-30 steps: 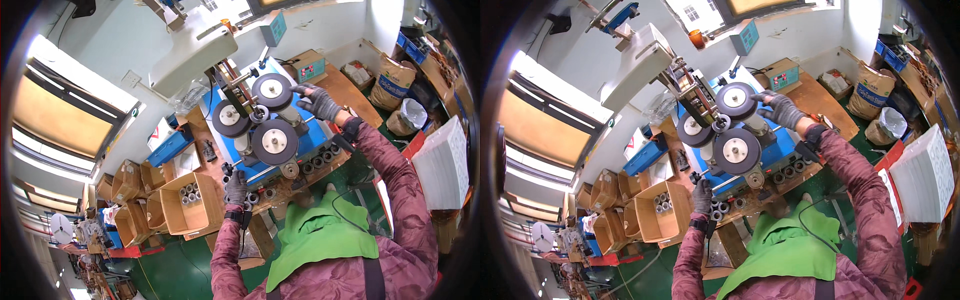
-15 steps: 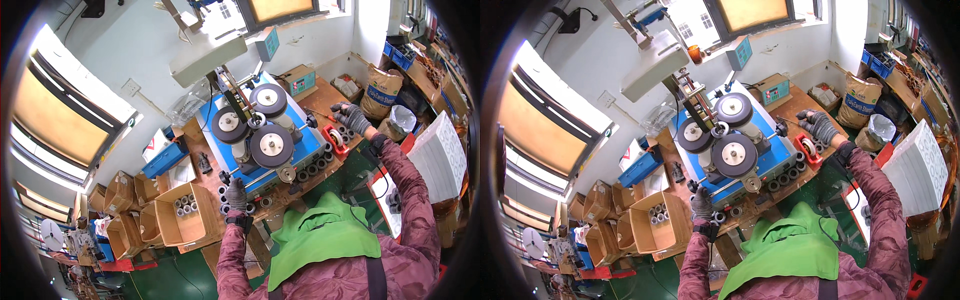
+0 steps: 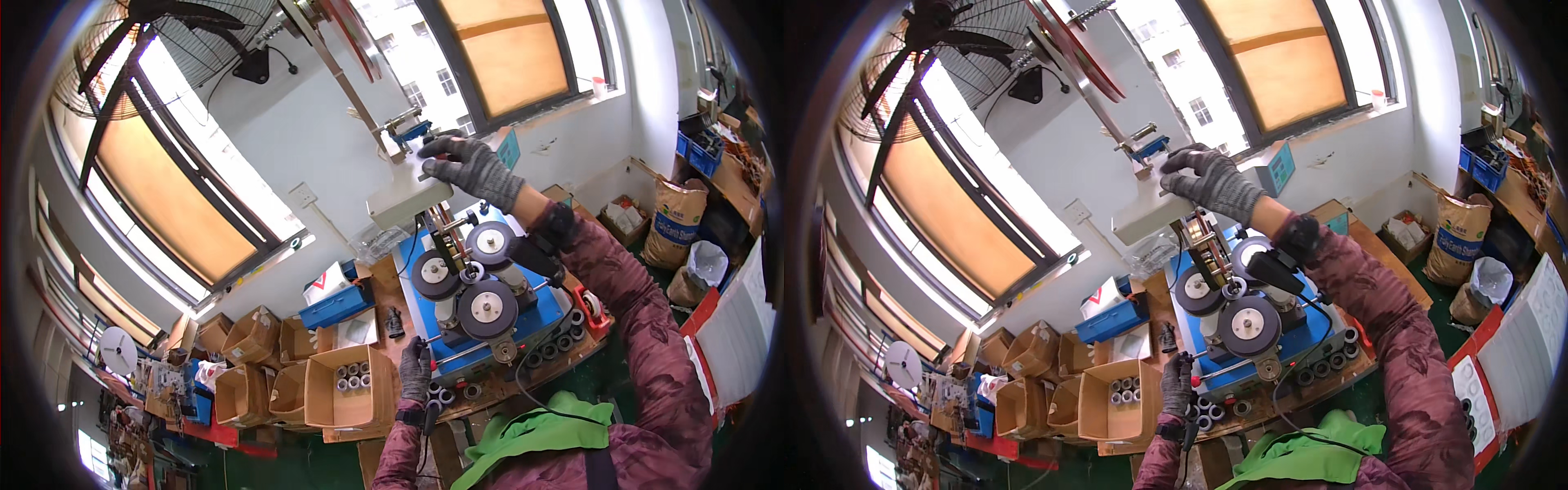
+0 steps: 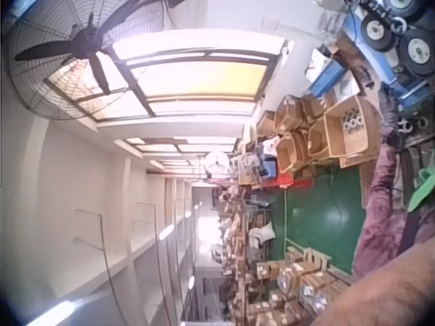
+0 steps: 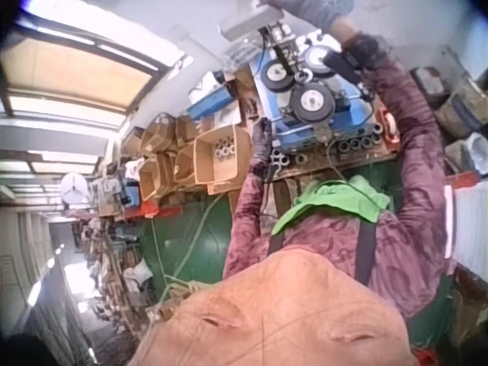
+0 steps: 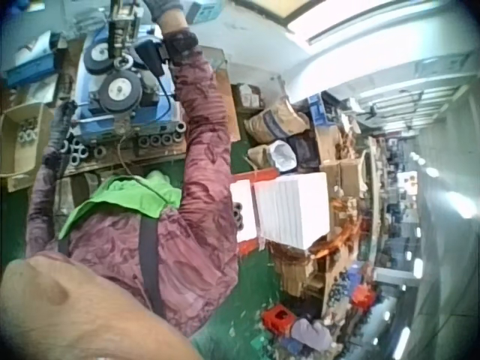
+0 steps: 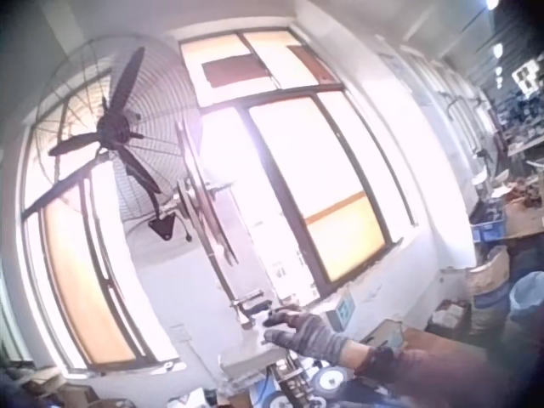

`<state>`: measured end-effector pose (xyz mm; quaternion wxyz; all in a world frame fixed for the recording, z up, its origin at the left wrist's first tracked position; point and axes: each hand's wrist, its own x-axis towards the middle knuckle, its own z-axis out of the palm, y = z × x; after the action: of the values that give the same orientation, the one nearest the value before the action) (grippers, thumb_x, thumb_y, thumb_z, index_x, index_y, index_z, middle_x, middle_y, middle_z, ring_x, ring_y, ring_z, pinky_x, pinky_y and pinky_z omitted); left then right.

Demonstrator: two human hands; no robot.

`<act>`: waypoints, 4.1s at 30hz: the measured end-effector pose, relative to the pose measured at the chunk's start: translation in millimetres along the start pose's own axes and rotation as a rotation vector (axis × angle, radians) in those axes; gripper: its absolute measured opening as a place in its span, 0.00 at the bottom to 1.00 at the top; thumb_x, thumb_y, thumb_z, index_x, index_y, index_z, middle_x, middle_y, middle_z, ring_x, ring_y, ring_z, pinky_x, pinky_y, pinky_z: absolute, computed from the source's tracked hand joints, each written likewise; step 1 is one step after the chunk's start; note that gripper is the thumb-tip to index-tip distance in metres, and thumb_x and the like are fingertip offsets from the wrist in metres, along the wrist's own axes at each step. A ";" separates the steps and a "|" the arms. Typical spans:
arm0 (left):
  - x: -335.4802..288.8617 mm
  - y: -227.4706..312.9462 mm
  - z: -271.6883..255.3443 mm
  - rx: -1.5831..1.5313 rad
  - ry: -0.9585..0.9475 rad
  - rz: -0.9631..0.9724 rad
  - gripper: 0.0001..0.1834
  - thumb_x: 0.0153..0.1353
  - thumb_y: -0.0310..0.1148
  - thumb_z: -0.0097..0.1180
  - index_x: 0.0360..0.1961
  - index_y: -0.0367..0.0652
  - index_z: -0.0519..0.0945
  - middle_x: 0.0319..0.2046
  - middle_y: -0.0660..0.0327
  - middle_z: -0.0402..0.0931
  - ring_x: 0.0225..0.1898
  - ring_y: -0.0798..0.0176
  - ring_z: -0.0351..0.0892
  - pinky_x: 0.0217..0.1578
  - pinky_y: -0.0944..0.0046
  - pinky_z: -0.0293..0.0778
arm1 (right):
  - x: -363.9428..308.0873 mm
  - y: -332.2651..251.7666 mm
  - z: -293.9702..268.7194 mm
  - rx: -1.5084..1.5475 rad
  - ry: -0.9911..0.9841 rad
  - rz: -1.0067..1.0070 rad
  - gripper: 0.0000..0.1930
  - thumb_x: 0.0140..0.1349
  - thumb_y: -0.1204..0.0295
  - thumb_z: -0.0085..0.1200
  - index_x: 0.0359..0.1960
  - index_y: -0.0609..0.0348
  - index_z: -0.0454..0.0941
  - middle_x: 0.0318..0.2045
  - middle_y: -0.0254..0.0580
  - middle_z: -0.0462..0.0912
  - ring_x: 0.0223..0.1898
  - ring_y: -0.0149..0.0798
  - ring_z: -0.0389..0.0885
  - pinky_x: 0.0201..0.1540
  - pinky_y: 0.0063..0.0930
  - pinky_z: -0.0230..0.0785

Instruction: The recorder is operating a machine with rotating rollers to process small metal cylindrical components, then organizing the finished parts into a tray.

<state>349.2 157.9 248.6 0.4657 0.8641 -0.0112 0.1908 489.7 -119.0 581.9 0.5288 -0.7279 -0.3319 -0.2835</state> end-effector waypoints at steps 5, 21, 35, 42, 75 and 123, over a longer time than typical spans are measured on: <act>-10.9 15.4 -18.9 -0.082 0.077 -0.171 0.20 0.61 0.36 0.47 0.49 0.32 0.67 0.39 0.50 0.74 0.41 0.60 0.74 0.43 0.63 0.69 | 10.3 3.0 -9.5 -0.055 0.030 -0.174 0.07 0.52 0.69 0.54 0.30 0.59 0.77 0.28 0.45 0.78 0.31 0.40 0.78 0.37 0.30 0.70; 10.0 142.5 14.6 -0.356 -0.108 -0.018 0.12 0.62 0.29 0.47 0.46 0.38 0.73 0.31 0.64 0.74 0.33 0.73 0.71 0.35 0.72 0.69 | -164.7 62.7 33.3 -0.162 -0.371 0.304 0.06 0.48 0.66 0.53 0.26 0.52 0.76 0.24 0.45 0.78 0.29 0.46 0.78 0.32 0.35 0.70; 9.8 149.4 65.1 -0.401 -0.605 -0.350 0.10 0.56 0.27 0.54 0.41 0.41 0.76 0.34 0.65 0.76 0.35 0.71 0.73 0.39 0.70 0.70 | -327.8 80.3 23.6 0.117 -0.397 0.577 0.13 0.51 0.61 0.54 0.34 0.53 0.77 0.29 0.46 0.78 0.34 0.48 0.77 0.38 0.37 0.69; 81.1 126.2 103.0 -0.059 0.127 0.167 0.08 0.56 0.24 0.51 0.36 0.39 0.79 0.29 0.60 0.77 0.31 0.71 0.74 0.33 0.70 0.70 | -338.7 99.0 3.9 0.040 -0.475 0.602 0.14 0.51 0.60 0.54 0.35 0.55 0.77 0.30 0.47 0.78 0.35 0.49 0.77 0.39 0.38 0.69; 118.0 115.0 130.1 -0.216 0.140 -0.118 0.09 0.55 0.28 0.55 0.37 0.36 0.79 0.32 0.57 0.78 0.34 0.66 0.74 0.39 0.68 0.68 | -165.2 194.4 14.4 0.069 -0.360 0.535 0.14 0.53 0.60 0.52 0.34 0.58 0.77 0.29 0.50 0.79 0.35 0.47 0.79 0.37 0.37 0.69; -256.4 -142.4 372.3 -0.297 -0.438 -1.042 0.25 0.57 0.42 0.49 0.53 0.40 0.66 0.43 0.58 0.74 0.43 0.58 0.74 0.46 0.61 0.68 | -140.6 226.8 66.9 -0.641 -0.335 -0.111 0.09 0.44 0.68 0.51 0.29 0.51 0.77 0.35 0.40 0.76 0.42 0.42 0.72 0.42 0.37 0.62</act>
<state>258.5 -103.3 -136.3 0.6012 0.7004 0.2925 -0.2500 584.4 -130.8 323.9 0.1958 -0.8740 -0.3472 -0.2780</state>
